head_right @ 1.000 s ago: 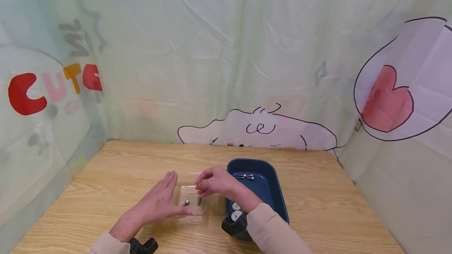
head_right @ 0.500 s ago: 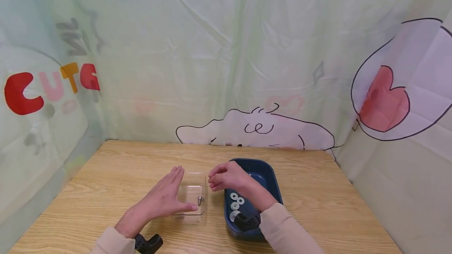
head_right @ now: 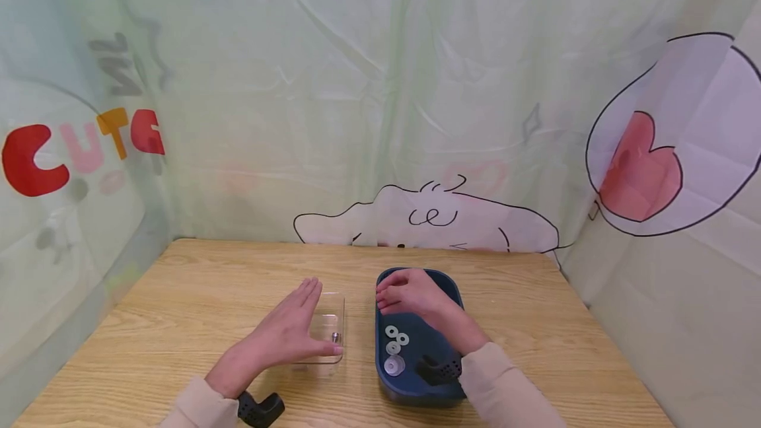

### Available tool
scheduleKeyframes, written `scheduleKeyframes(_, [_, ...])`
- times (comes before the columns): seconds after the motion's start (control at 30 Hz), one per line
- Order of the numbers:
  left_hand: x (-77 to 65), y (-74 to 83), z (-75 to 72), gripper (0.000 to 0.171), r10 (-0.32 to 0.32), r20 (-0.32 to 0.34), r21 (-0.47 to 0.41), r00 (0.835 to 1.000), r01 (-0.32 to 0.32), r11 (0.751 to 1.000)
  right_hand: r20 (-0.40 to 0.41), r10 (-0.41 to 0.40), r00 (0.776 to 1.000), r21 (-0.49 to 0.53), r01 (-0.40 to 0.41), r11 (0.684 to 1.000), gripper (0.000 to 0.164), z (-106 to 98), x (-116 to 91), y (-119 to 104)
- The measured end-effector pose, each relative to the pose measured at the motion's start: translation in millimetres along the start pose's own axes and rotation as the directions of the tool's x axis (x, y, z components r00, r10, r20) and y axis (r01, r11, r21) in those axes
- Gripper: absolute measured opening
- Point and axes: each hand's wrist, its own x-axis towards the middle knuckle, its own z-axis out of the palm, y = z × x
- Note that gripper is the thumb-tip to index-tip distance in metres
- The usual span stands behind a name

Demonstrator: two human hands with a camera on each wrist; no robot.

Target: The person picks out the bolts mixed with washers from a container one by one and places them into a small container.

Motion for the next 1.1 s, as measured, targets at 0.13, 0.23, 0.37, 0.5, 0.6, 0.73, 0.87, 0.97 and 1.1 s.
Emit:
scheduleKeyframes(0.13, [2.4, 5.2, 0.8, 0.122, 0.01, 0.011, -0.004, 1.0, -0.01, 1.0, -0.057, 0.009, 0.998, -0.034, -0.011, 0.999, 0.03, -7.7, -0.9, 4.2])
scheduleKeyframes(0.23, [4.0, 9.3, 1.5, 0.123, 0.013, 0.023, 0.001, 1.0, -0.013, 1.0, -0.104, 0.017, 0.994, -0.07, -0.025, 0.997, 0.031, -12.8, -1.7, 7.3])
scheduleKeyframes(0.37, [5.4, 13.9, 2.7, 0.123, 0.02, 0.029, 0.01, 0.999, -0.02, 1.0, -0.148, 0.019, 0.989, -0.097, -0.033, 0.995, 0.028, -18.0, -2.5, 9.8])
scheduleKeyframes(0.5, [6.3, 17.8, 5.1, 0.122, 0.031, 0.031, 0.011, 0.999, -0.031, 0.999, -0.159, 0.016, 0.987, -0.117, -0.035, 0.993, 0.028, -21.4, -3.1, 12.7])
scheduleKeyframes(0.6, [7.6, 21.1, 6.6, 0.123, 0.038, 0.032, 0.02, 0.999, -0.039, 0.999, -0.178, 0.026, 0.984, -0.134, -0.051, 0.99, 0.03, -23.8, -2.5, 15.9])
scheduleKeyframes(0.73, [9.7, 25.4, 7.5, 0.125, 0.05, 0.032, 0.032, 0.998, -0.051, 0.998, -0.215, 0.049, 0.975, -0.141, -0.081, 0.987, 0.031, -25.4, -1.1, 18.8])
scheduleKeyframes(0.87, [11.4, 30.1, 8.7, 0.124, 0.066, 0.034, 0.041, 0.997, -0.067, 0.997, -0.242, 0.059, 0.968, -0.166, -0.101, 0.981, 0.03, -25.6, 0.7, 20.5])
scheduleKeyframes(0.97, [12.6, 34.2, 10.0, 0.122, 0.073, 0.045, 0.039, 0.996, -0.075, 0.996, -0.259, 0.062, 0.964, -0.197, -0.116, 0.974, 0.028, -24.6, 2.6, 22.9])
scheduleKeyframes(1.1, [13.4, 40.1, 12.8, 0.122, 0.079, 0.069, 0.032, 0.994, -0.081, 0.996, -0.269, 0.067, 0.961, -0.23, -0.132, 0.964, 0.026, -21.8, 6.6, 27.4])
